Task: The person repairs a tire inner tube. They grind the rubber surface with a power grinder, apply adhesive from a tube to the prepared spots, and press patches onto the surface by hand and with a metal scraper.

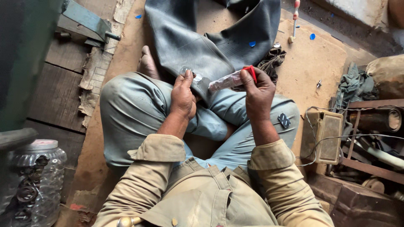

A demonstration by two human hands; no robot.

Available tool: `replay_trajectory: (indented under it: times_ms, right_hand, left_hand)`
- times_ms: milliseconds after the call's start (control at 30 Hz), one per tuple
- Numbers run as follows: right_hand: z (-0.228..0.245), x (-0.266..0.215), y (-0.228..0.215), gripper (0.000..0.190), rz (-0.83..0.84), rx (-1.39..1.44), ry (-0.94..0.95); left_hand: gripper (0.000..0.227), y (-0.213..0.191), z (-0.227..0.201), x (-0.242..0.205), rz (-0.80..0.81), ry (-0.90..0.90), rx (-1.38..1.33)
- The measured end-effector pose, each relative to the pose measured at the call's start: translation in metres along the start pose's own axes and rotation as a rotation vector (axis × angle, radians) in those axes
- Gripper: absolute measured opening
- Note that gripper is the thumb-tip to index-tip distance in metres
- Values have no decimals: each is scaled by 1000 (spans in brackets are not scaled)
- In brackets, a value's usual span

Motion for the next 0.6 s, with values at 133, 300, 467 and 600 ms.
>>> replay_trajectory:
  times_ms: [133,300,467,600]
  right_hand:
    - [3,-2,9,19,22,6,26]
    - [4,-1,14,18,13,20,40]
    - [0,4,20,18,4,59,37]
    - [-5,8,25,17,7,58,48]
  left_hand:
    - [23,-2,-9,-6,-51,-23,63]
    - [23,1,-10,-7,-42,-23,43]
    - [23,1,-5,-3,-13,-5,44]
    - [22,-5,-1,-1,-37,-24,37]
Point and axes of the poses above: each hand's wrist, its own x-axis towards the middle knuckle, its own y-axis out of the palm, z = x × y, the point moved 2 cm from there along x, towards the middle knuckle, and after that the axes turned 8 degrees about -z, right-handed, at the moved point
